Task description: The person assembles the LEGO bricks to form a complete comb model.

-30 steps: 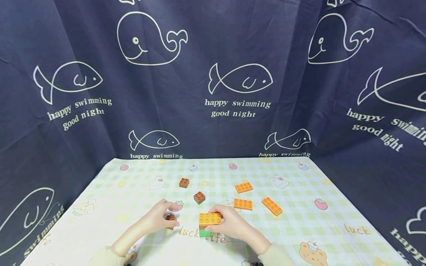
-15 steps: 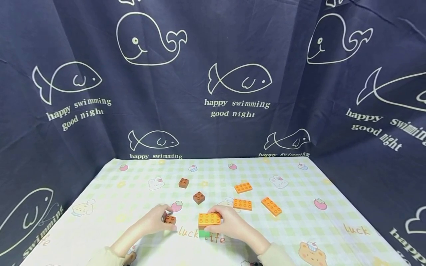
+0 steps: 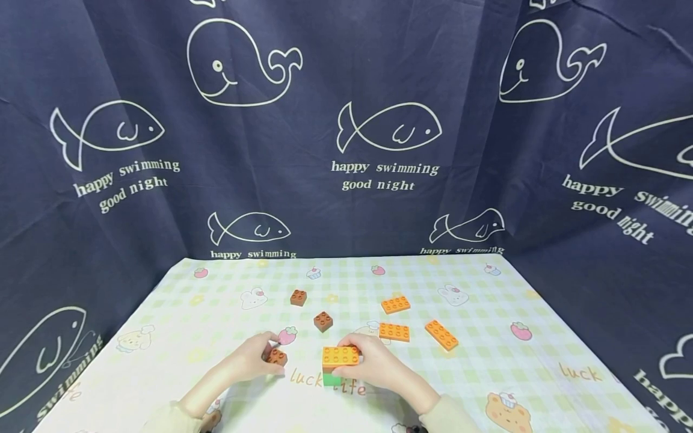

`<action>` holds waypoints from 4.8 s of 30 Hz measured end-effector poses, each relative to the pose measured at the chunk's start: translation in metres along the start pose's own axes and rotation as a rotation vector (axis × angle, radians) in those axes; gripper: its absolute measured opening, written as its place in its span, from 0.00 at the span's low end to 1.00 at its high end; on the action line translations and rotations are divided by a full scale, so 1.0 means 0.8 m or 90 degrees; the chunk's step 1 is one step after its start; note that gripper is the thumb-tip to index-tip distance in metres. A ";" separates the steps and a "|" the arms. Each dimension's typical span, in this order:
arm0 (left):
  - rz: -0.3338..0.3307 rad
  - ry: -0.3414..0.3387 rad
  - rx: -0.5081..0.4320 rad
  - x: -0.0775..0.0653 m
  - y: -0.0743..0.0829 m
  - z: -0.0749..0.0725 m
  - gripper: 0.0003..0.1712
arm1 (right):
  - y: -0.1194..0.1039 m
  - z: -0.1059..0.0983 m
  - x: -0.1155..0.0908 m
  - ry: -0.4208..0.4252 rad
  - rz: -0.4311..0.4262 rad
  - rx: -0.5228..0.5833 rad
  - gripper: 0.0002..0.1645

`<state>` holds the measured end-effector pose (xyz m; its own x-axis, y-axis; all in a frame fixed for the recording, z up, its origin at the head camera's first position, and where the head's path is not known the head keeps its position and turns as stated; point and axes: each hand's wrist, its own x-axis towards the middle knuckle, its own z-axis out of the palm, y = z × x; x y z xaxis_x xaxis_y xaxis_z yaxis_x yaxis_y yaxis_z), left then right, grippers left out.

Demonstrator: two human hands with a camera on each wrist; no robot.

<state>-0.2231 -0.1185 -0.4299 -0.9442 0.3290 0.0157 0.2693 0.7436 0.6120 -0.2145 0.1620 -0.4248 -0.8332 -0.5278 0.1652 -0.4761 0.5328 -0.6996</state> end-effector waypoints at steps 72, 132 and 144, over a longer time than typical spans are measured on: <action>0.196 0.099 -0.186 0.002 0.069 0.019 0.20 | 0.002 0.000 0.000 -0.004 -0.009 0.010 0.17; 0.193 0.075 -0.158 0.012 0.079 0.046 0.21 | 0.001 0.002 0.000 0.003 -0.011 -0.012 0.19; 0.189 0.063 -0.191 0.013 0.080 0.044 0.19 | 0.002 0.003 0.001 0.008 -0.014 -0.010 0.19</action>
<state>-0.2092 -0.0466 -0.4185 -0.8520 0.4346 0.2920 0.4782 0.4190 0.7718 -0.2151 0.1610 -0.4277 -0.8260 -0.5312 0.1886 -0.4984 0.5318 -0.6847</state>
